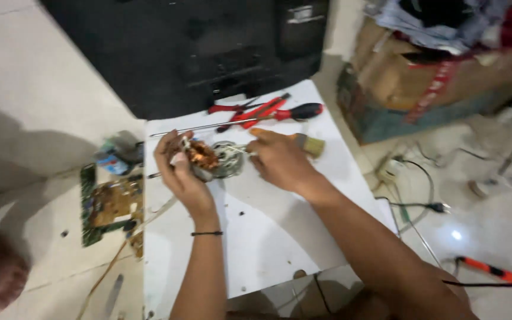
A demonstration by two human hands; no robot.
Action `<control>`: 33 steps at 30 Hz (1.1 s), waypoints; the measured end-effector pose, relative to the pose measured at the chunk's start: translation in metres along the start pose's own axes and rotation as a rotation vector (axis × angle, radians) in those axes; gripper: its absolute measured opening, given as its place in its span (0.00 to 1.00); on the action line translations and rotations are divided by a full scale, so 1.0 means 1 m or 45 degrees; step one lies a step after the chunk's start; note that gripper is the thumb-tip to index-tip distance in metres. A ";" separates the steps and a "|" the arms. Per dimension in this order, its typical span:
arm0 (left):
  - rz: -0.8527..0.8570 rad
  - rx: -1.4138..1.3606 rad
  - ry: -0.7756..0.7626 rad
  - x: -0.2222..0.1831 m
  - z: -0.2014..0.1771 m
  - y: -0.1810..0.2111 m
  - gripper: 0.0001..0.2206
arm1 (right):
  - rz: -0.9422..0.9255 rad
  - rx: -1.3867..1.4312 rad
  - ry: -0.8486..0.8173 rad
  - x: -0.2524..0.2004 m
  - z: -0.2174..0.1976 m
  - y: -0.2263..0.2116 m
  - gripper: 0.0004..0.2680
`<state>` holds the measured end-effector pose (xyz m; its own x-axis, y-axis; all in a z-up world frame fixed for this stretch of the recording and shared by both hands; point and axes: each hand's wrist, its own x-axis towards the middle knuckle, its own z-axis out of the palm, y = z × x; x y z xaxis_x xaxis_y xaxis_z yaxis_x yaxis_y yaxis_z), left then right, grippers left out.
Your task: Cleaning dust and debris from motor components using a brush and a screwdriver.
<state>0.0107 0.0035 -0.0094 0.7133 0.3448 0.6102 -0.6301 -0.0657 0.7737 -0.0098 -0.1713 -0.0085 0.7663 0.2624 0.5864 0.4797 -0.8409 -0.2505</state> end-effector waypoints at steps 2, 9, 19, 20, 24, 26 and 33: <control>-0.036 -0.065 -0.045 -0.004 0.005 -0.001 0.16 | 0.069 -0.003 -0.129 -0.003 0.002 0.005 0.06; -0.047 -0.124 -0.091 -0.008 0.006 -0.017 0.14 | 0.084 -0.134 0.022 0.000 -0.002 -0.001 0.08; -0.065 -0.199 -0.209 -0.011 0.003 0.000 0.08 | 0.083 0.860 -0.775 -0.102 -0.159 -0.105 0.10; -0.056 -0.208 -0.194 -0.011 0.004 0.000 0.08 | 0.326 0.804 -0.698 -0.112 -0.161 -0.107 0.09; -0.072 -0.194 -0.175 -0.010 0.002 0.001 0.07 | 1.224 0.518 -0.323 -0.264 -0.227 -0.096 0.08; -0.081 -0.207 -0.166 -0.010 0.003 -0.003 0.08 | 1.589 0.652 -0.681 -0.341 -0.215 0.017 0.07; -0.063 -0.223 -0.103 -0.010 0.003 -0.005 0.09 | 1.861 0.573 0.354 -0.380 -0.142 0.156 0.09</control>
<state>0.0082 -0.0027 -0.0189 0.7628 0.2667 0.5891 -0.6321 0.1156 0.7662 -0.2871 -0.4699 -0.1612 0.5890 -0.7656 -0.2588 -0.4643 -0.0584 -0.8838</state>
